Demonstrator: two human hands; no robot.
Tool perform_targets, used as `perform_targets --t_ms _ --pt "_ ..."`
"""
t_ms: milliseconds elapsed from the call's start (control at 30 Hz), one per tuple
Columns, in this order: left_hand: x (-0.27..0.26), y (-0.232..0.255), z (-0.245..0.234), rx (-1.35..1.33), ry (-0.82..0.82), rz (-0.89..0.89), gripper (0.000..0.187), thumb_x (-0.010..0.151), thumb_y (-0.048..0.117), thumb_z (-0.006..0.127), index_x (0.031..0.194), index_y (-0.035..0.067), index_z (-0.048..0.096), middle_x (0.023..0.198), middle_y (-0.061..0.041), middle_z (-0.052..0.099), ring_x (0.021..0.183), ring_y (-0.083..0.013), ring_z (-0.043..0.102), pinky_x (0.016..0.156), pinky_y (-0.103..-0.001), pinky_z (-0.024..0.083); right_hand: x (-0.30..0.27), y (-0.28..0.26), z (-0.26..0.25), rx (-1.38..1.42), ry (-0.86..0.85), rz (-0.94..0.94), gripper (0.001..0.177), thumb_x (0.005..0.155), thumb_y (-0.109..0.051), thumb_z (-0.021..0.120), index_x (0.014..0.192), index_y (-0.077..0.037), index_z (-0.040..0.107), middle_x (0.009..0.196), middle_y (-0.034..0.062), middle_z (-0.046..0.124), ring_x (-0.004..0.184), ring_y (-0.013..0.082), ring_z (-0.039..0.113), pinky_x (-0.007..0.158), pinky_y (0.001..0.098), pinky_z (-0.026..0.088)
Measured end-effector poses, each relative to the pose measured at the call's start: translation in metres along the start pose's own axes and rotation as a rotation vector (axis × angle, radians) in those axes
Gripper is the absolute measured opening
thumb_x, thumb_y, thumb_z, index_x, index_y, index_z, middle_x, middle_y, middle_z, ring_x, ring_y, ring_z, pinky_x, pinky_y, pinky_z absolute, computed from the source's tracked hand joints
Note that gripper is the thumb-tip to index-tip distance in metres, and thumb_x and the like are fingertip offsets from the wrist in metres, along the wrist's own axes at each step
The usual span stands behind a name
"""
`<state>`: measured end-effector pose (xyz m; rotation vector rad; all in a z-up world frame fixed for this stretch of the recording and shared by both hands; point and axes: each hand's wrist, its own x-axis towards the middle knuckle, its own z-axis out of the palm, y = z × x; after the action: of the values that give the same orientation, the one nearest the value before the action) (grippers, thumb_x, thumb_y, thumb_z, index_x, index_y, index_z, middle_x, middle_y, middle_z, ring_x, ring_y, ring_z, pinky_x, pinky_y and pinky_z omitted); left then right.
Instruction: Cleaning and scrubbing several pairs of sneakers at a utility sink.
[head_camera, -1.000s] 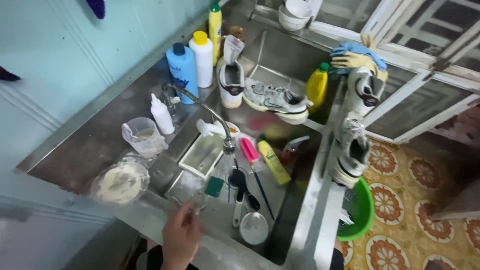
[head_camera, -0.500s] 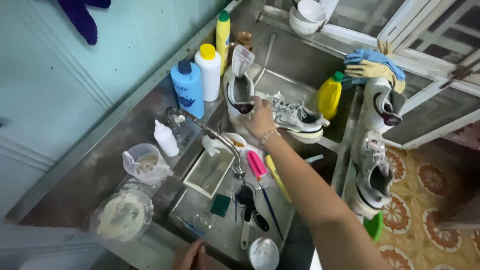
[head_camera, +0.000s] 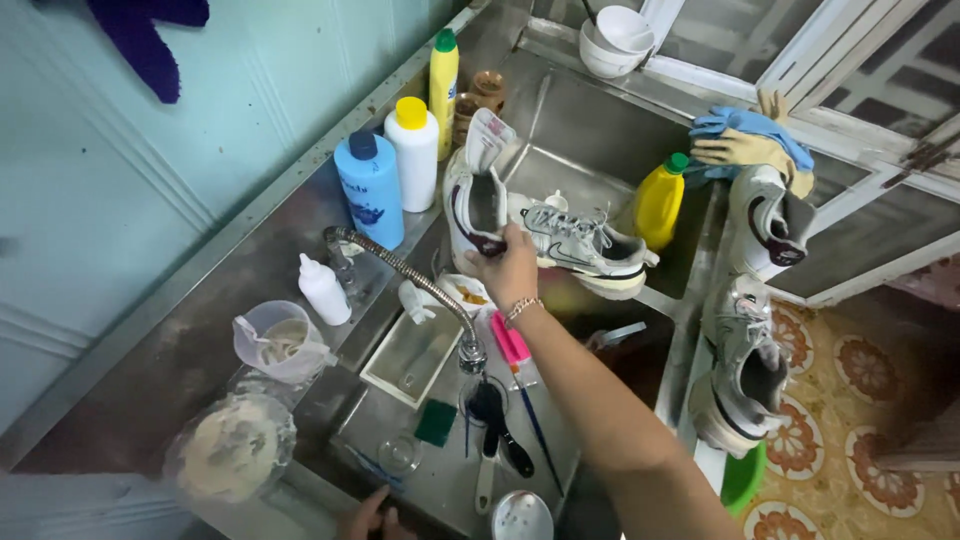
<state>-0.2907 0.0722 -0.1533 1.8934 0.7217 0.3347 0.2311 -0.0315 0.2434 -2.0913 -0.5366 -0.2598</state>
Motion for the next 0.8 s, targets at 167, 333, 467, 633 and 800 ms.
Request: perform_targets --t_ms 167,333,467,633,800 --pt "0.022 0.154 0.007 -0.065 -0.065 -0.033 0.039 0.086 0.017 0.066 0.124 0.008 0.066 0.074 -0.011 0.077 0.063 -0.0165 0.077 0.065 -0.033 0.06 -0.03 -0.026 -0.041 0.03 0.053 -0.089 0.059 0.066 -0.018 0.094 0.11 -0.001 0.059 0.097 0.0177 0.064 0.09 0.0373 0.063 0.079 0.0441 0.053" --pt "0.014 0.332 -0.027 0.07 0.023 -0.165 0.035 0.088 0.018 0.069 0.121 0.008 0.071 0.068 -0.01 0.078 0.06 -0.0184 0.075 0.061 -0.035 0.059 -0.076 -0.057 -0.108 0.176 -0.003 0.032 0.045 0.072 -0.012 0.091 0.098 -0.003 0.055 0.101 0.0152 0.06 0.084 0.0295 0.067 0.072 0.0363 0.059" --pt "0.013 0.378 -0.036 0.284 0.091 -0.116 0.033 0.088 0.019 0.071 0.12 0.009 0.071 0.066 -0.01 0.072 0.057 -0.0192 0.07 0.06 -0.036 0.057 -0.123 -0.066 -0.166 0.124 0.031 -0.137 0.045 0.07 -0.008 0.093 0.095 -0.002 0.055 0.111 0.0156 0.065 0.092 0.0297 0.067 0.077 0.0358 0.057" --pt "0.004 0.416 -0.044 0.27 0.148 0.138 0.027 0.09 0.024 0.072 0.114 0.011 0.073 0.075 -0.011 0.071 0.064 -0.0247 0.068 0.062 -0.038 0.054 -0.194 -0.085 -0.229 0.114 -0.031 -0.099 0.045 0.07 -0.011 0.093 0.094 -0.002 0.057 0.11 0.015 0.066 0.094 0.0294 0.068 0.08 0.0357 0.056" --pt "-0.007 0.428 -0.033 0.271 0.069 0.301 0.038 0.092 0.029 0.073 0.124 0.01 0.069 0.104 -0.012 0.071 0.092 -0.0268 0.068 0.082 -0.039 0.054 -0.262 -0.103 -0.263 0.065 -0.086 -0.065 0.044 0.068 -0.013 0.094 0.09 -0.002 0.057 0.109 0.015 0.069 0.096 0.0299 0.07 0.081 0.0358 0.056"
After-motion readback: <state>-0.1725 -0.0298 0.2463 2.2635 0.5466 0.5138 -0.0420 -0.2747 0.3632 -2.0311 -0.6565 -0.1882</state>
